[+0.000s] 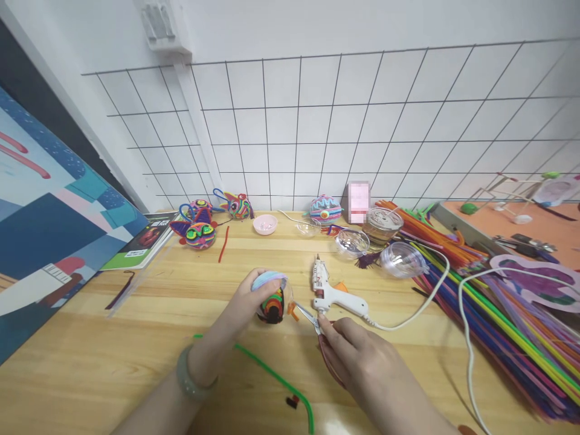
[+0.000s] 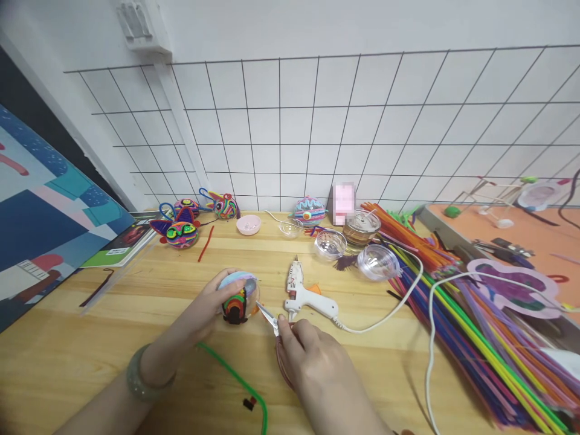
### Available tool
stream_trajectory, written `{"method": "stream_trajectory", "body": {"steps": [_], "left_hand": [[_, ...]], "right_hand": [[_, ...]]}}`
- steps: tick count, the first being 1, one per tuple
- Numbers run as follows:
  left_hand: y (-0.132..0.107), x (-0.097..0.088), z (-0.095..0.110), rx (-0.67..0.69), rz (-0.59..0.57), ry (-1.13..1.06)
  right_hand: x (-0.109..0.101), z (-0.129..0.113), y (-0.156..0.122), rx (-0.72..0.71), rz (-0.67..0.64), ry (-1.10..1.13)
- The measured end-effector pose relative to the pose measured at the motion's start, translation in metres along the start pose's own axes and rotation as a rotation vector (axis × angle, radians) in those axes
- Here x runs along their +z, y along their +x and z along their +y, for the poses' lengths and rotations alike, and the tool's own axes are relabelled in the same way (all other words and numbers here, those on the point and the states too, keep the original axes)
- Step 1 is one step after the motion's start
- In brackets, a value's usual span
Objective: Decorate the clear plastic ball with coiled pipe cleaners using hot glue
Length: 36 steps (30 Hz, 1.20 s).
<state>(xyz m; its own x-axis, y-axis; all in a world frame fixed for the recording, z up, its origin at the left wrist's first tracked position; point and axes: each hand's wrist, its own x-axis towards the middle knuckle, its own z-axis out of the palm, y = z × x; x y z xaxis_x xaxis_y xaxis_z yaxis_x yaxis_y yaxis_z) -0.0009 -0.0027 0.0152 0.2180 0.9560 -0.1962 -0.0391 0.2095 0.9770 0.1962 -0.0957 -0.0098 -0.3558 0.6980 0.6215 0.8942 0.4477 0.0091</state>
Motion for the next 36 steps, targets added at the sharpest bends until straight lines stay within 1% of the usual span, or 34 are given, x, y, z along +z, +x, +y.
{"method": "stream_trajectory", "body": {"steps": [3,7,8,11,15,17,18,21,23,24,27,29,32,34,36], "left_hand": [[0.002,-0.003,0.001,-0.016,-0.003,-0.06],[0.001,-0.002,0.002,-0.037,-0.027,-0.12],[0.001,-0.002,0.002,-0.042,-0.032,-0.132],[-0.001,0.0,0.001,-0.052,-0.062,-0.167],[-0.003,0.001,-0.001,-0.035,-0.135,-0.188],[-0.004,0.002,-0.001,-0.03,-0.185,-0.185],[-0.005,0.002,-0.001,-0.036,-0.199,-0.18],[-0.006,0.002,-0.001,-0.063,-0.207,-0.167],[-0.006,0.003,-0.001,-0.074,-0.202,-0.167],[-0.007,0.003,-0.001,-0.078,-0.199,-0.164],[-0.007,0.004,-0.003,-0.079,-0.193,-0.141],[-0.007,0.005,-0.004,-0.08,-0.208,-0.138],[-0.008,0.007,-0.007,-0.094,-0.246,-0.171],[-0.01,0.009,-0.007,-0.092,-0.265,-0.185],[-0.013,0.011,-0.007,-0.08,-0.282,-0.177]], "right_hand": [[-0.013,0.002,0.005,-0.007,-0.121,0.129],[-0.031,0.007,0.004,0.027,-0.381,0.284],[-0.034,0.011,0.001,0.025,-0.423,0.302],[-0.034,0.027,-0.013,0.02,-0.454,0.284],[-0.024,0.05,-0.032,-0.04,-0.511,0.19],[-0.02,0.053,-0.035,0.015,-0.575,0.138],[-0.019,0.051,-0.034,0.066,-0.62,0.106],[-0.02,0.04,-0.026,0.232,-0.777,-0.027],[-0.023,0.031,-0.019,0.309,-0.827,-0.116],[-0.025,0.027,-0.016,0.32,-0.839,-0.14],[-0.026,0.022,-0.012,0.285,-0.841,-0.166],[-0.026,0.022,-0.012,0.233,-0.789,-0.168],[-0.027,0.022,-0.007,0.15,-0.642,-0.093],[-0.031,0.018,-0.001,0.1,-0.533,0.053],[-0.036,0.011,0.007,0.083,-0.404,0.227]]}}
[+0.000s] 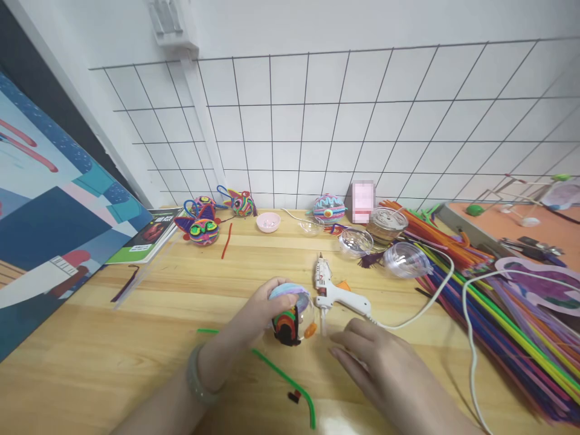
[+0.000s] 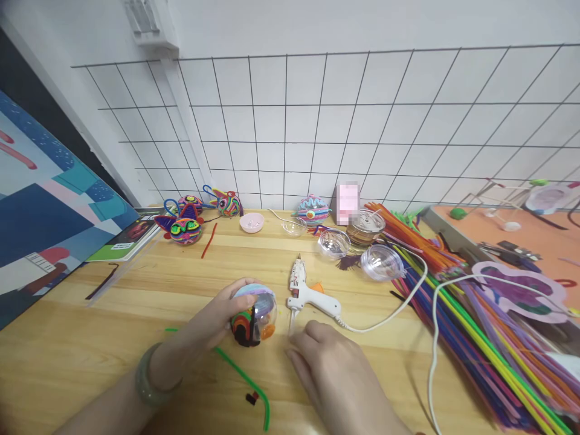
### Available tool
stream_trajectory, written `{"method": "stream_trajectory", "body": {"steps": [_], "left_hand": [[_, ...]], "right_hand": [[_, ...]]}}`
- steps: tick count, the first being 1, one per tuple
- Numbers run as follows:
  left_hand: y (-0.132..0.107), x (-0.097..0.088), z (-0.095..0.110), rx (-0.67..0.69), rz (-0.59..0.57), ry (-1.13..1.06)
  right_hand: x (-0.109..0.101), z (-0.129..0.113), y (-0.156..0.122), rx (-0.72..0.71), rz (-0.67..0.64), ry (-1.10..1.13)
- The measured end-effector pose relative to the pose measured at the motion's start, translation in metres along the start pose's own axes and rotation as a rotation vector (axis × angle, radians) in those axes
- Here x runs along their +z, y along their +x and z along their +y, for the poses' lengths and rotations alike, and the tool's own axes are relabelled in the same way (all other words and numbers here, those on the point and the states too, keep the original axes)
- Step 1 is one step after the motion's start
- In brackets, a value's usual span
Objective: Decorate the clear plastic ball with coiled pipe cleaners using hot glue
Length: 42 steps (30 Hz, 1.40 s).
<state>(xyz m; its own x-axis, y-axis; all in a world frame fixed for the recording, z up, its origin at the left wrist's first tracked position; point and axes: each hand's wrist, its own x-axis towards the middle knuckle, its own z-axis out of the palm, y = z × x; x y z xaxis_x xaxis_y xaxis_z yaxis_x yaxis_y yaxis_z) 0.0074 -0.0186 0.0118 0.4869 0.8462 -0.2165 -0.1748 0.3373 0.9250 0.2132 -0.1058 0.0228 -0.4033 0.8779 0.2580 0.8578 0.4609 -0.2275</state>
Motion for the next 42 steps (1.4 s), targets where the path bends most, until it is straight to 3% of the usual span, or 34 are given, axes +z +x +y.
{"method": "stream_trajectory", "body": {"steps": [5,12,23,30,42], "left_hand": [[-0.005,0.008,0.001,0.028,-0.061,0.064],[-0.009,0.011,0.001,-0.017,-0.108,0.126],[-0.007,0.012,0.004,-0.031,-0.068,0.206],[-0.004,0.01,-0.001,0.009,-0.095,0.065],[-0.006,0.006,0.005,0.041,-0.149,0.086]], "right_hand": [[-0.008,-0.021,0.007,-0.145,0.198,0.18],[0.002,-0.024,0.009,-0.215,0.262,0.133],[0.01,-0.025,0.014,-0.255,0.367,-0.052],[0.004,-0.022,0.013,-0.23,0.367,0.012],[0.006,-0.014,0.009,-0.136,0.362,0.179]]}}
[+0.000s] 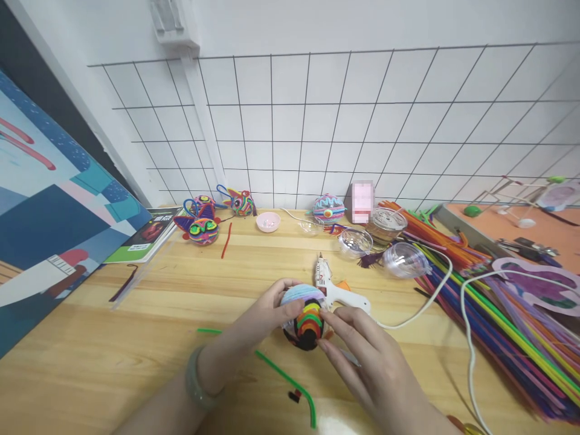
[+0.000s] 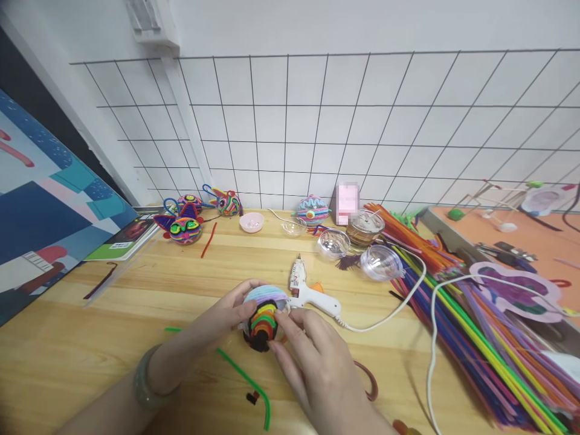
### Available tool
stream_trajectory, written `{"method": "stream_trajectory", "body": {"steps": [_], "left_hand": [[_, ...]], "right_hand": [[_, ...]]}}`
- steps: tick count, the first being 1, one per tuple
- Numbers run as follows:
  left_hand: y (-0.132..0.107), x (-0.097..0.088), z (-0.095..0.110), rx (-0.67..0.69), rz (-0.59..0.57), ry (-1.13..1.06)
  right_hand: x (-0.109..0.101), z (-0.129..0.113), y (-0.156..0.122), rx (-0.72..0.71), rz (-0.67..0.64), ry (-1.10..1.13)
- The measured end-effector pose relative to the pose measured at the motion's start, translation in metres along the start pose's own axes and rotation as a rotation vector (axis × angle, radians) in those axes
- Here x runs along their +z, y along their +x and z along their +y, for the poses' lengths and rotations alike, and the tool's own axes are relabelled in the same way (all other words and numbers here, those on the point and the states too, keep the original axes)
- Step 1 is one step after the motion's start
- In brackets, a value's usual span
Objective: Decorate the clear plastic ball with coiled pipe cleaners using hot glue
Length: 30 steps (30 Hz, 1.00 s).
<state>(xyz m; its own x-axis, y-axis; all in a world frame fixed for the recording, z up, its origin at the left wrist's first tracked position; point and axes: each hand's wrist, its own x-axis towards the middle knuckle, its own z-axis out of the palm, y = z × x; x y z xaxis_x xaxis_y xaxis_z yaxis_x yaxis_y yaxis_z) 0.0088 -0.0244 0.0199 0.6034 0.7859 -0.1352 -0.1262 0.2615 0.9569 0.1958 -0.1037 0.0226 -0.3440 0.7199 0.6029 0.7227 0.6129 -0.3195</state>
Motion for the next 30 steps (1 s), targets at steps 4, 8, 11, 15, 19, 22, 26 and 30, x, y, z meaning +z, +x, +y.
{"method": "stream_trajectory", "body": {"steps": [4,8,11,15,19,22,26,30], "left_hand": [[0.001,0.0,0.0,0.04,-0.003,0.053],[0.0,-0.001,0.0,0.03,-0.023,0.037],[0.0,-0.002,0.001,0.027,-0.029,0.04],[0.001,-0.002,-0.001,0.057,-0.016,0.063],[0.003,-0.003,-0.003,0.08,-0.007,0.085],[0.003,-0.004,-0.003,0.081,-0.009,0.087],[0.001,-0.007,0.0,0.057,-0.034,0.074],[-0.001,-0.008,0.002,0.001,-0.092,0.05]], "right_hand": [[0.001,0.0,-0.001,0.021,-0.016,0.077],[0.004,0.001,-0.003,0.059,0.029,0.124],[0.003,0.001,-0.002,0.051,0.001,0.129],[0.0,-0.001,0.001,-0.001,-0.012,0.07],[-0.001,-0.003,0.003,-0.01,-0.013,0.042],[-0.001,-0.001,0.003,0.012,-0.025,0.099],[0.002,0.004,0.0,0.076,0.025,0.306],[0.005,0.007,-0.005,0.213,0.047,0.251]]}}
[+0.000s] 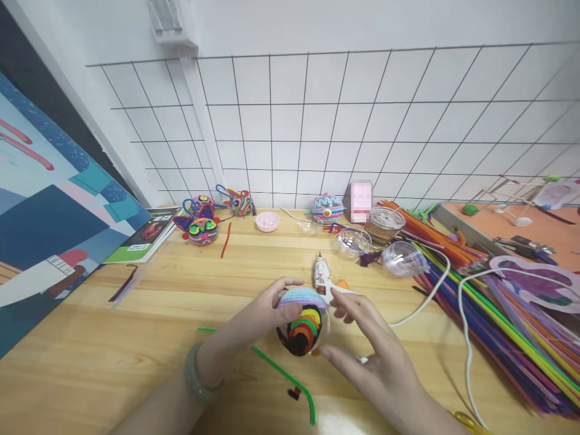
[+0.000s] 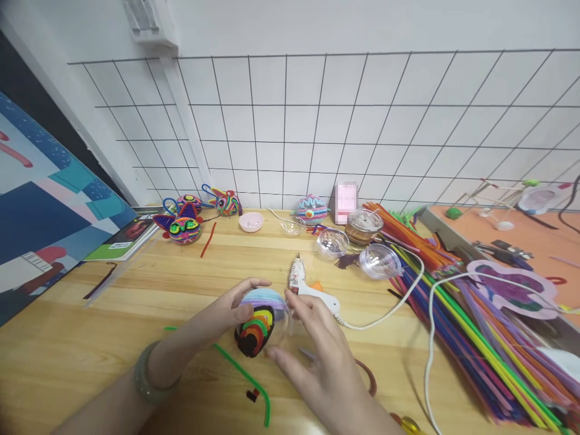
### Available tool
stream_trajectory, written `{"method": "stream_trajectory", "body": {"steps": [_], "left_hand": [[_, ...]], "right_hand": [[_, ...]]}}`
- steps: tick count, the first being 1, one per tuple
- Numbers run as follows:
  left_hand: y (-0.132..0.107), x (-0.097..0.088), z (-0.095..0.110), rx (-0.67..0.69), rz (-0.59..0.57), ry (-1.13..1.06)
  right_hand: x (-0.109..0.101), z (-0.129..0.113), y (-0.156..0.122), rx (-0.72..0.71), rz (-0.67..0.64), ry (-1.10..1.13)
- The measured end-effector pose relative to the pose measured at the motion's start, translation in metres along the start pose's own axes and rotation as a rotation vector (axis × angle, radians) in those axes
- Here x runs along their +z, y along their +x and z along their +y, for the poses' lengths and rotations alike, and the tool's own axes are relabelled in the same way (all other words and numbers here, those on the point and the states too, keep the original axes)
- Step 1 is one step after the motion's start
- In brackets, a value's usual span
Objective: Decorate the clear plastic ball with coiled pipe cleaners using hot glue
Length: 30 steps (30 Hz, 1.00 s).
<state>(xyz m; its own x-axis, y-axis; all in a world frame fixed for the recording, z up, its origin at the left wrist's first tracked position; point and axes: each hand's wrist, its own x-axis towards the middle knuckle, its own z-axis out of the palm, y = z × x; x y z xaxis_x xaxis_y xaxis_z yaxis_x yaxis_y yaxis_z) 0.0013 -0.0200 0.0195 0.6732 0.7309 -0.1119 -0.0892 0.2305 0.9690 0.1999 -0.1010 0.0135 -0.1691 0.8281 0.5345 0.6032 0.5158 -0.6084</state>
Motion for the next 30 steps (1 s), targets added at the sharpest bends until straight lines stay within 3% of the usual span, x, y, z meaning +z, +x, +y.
{"method": "stream_trajectory", "body": {"steps": [7,13,19,27,30], "left_hand": [[-0.002,0.003,0.0,-0.071,-0.071,0.004],[-0.004,0.001,-0.006,-0.069,-0.002,-0.076],[0.003,-0.002,-0.014,-0.017,-0.155,-0.148],[0.004,0.006,-0.005,-0.005,-0.154,-0.063],[0.002,0.009,-0.002,0.031,-0.095,-0.005]], "right_hand": [[0.007,-0.004,-0.006,0.127,-0.269,-0.005],[0.014,0.0,-0.006,0.307,-0.118,0.303],[0.01,0.005,0.006,0.429,0.042,0.652],[0.008,0.006,0.011,0.483,0.078,0.883],[0.008,0.004,0.011,0.509,0.074,0.99]]}}
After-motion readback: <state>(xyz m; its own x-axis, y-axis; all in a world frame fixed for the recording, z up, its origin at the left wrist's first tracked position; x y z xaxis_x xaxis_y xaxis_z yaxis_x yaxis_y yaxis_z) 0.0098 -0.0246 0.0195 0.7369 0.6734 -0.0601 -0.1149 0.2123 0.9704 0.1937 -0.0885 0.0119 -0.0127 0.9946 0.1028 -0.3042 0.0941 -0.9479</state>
